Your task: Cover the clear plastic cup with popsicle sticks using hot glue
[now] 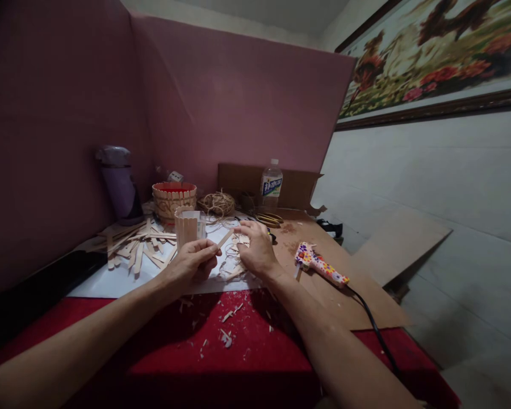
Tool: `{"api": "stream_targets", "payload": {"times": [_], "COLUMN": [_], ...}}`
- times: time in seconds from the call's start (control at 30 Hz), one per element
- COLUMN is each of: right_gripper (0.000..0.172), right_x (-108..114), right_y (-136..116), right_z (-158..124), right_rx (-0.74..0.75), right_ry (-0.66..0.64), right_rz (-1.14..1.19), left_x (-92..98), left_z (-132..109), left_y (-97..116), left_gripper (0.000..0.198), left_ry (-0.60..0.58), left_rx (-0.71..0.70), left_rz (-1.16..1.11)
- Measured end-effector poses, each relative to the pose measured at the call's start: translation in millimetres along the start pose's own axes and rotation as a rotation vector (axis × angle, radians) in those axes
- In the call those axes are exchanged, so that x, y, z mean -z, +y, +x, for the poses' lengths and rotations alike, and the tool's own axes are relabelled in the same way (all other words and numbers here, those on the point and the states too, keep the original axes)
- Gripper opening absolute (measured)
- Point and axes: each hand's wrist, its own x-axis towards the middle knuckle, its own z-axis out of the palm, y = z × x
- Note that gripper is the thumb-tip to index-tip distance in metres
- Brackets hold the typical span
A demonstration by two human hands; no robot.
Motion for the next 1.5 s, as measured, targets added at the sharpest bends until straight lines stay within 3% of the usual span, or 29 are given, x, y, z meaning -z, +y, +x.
{"api": "stream_targets", "payload": {"times": [0.13, 0.23, 0.43, 0.57, 0.7, 0.87, 0.97, 1.07, 1.27, 1.4, 1.5], "right_gripper": [0.039, 0.028, 0.033, 0.033, 0.033, 0.034, 0.032, 0.029, 0.029, 0.030, 0.031], "right_x": [-3.1, -4.9, -5.7, -4.6, -6.7, -11.3, -8.2, -2.6, -2.3, -5.9, -6.8], "right_y": [-9.3, -12.8, -13.4, -14.7, -14.3, -6.1, -1.1, 1.2, -1.5, -5.5, -5.5], "right_z": [-3.8, -6.1, -7.2, -9.0, -11.6, -10.1, -5.2, -0.2, -0.4, -4.6, -6.0], "right_rx": [-0.179, -0.254, -0.252, -0.207, -0.198, -0.269, -0.281, -0.289, -0.295, -0.253, -0.234], "right_ry": [-0.136, -0.131, -0.140, -0.190, -0.232, -0.131, 0.043, 0.169, 0.170, 0.111, 0.085], "right_rz": [0.484, 0.623, 0.601, 0.592, 0.570, 0.570, 0.589, 0.595, 0.591, 0.573, 0.565], "left_x": [-2.1, -3.1, -5.1, -4.6, -3.3, -5.0, -4.4, -3.0, -4.6, -3.7, -2.4], "left_z": [-0.5, -1.4, -2.7, -2.4, -3.2, -3.2, -1.1, 0.5, 0.5, 0.6, 0.3], "left_y": [1.7, 2.0, 3.3, 2.5, 1.9, 2.2, 0.8, -0.7, 1.4, 1.0, 0.0], "left_gripper": [0.021, 0.015, 0.016, 0.038, 0.042, 0.014, 0.022, 0.028, 0.009, 0.030, 0.026], "left_ry": [0.021, -0.005, -0.051, -0.057, -0.080, -0.100, -0.040, 0.094, 0.122, 0.041, -0.017], "left_rx": [0.005, -0.023, -0.044, -0.057, -0.051, 0.016, 0.007, -0.006, 0.001, -0.072, -0.043], "left_rz": [-0.017, 0.004, 0.075, 0.091, 0.130, 0.129, 0.092, 0.101, 0.042, 0.116, 0.121]}}
